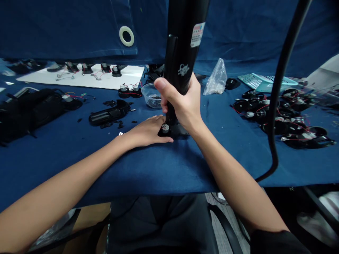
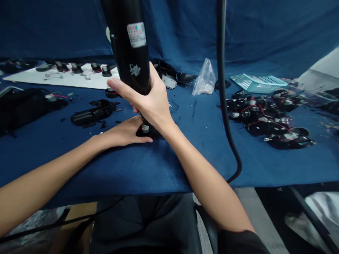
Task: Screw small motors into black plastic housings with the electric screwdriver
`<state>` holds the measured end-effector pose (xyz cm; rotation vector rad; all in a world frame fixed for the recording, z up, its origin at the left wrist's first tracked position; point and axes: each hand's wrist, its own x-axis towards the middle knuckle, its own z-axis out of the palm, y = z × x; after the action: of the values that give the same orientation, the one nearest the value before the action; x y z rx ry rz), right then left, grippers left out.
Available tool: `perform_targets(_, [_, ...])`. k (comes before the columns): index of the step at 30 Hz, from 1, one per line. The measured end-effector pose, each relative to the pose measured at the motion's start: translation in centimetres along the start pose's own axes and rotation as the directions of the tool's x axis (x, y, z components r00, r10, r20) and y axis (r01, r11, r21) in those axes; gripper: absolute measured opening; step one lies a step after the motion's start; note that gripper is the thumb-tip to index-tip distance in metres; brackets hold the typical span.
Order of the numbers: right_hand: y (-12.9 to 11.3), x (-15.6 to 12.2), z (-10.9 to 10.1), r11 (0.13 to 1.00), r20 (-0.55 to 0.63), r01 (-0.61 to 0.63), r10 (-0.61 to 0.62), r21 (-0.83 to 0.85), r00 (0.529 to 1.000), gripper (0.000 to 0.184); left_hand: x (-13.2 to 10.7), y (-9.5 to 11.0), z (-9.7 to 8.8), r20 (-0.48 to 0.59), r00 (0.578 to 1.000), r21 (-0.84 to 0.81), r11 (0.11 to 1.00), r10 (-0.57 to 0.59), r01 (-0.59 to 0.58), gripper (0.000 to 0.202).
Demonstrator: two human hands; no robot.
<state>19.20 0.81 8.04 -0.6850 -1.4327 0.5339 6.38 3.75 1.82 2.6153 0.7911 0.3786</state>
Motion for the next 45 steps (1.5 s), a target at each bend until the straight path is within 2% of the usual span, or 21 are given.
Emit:
perform_targets(7, [0.4,0.2,0.0,0.999,-0.046,0.038,-0.036,0.037,0.998,0.039,0.0,-0.3,0.2,-0.023,1.0,0.002,1.0,0.006,-0.006,0.069])
perform_targets(12, [-0.2,0.1,-0.2,0.998,-0.016,-0.054,0.054,-0.023,0.998,0.039,0.1,-0.4,0.3,-0.027,1.0,-0.007,1.0,0.012,-0.012,0.072])
perform_targets(17, [-0.2,0.1,-0.2,0.999,0.0,-0.039,0.039,-0.009,0.999,0.044,0.1,-0.3,0.3,-0.018,1.0,-0.003,1.0,0.012,-0.012,0.076])
perform_targets(21, [-0.3,0.2,-0.2,1.0,0.036,-0.016,0.016,0.008,0.999,0.038,0.1,-0.2,0.3,-0.007,1.0,0.002,1.0,-0.002,0.002,0.078])
perform_targets(28, [-0.6,0.1,-0.1,0.998,-0.002,-0.024,0.024,0.055,1.0,0.032,0.0,-0.2,0.3,-0.012,1.0,0.007,1.0,0.007,-0.007,0.079])
perform_targets(33, [-0.7,0.1,-0.1,0.999,-0.011,-0.041,0.042,0.016,0.999,0.029,0.2,-0.3,0.4,-0.017,1.0,0.008,1.0,0.014,-0.014,0.077])
perform_targets(39, [-0.5,-0.1,-0.1,0.996,0.004,-0.066,0.067,-0.06,0.998,0.039,0.1,-0.3,0.4,-0.018,1.0,0.012,1.0,0.009,-0.009,0.078])
perform_targets(45, [-0.4,-0.1,-0.2,0.995,0.01,-0.09,0.091,-0.029,0.996,0.04,0.1,-0.4,0.4,-0.02,0.999,0.012,1.0,0.026,-0.026,0.079])
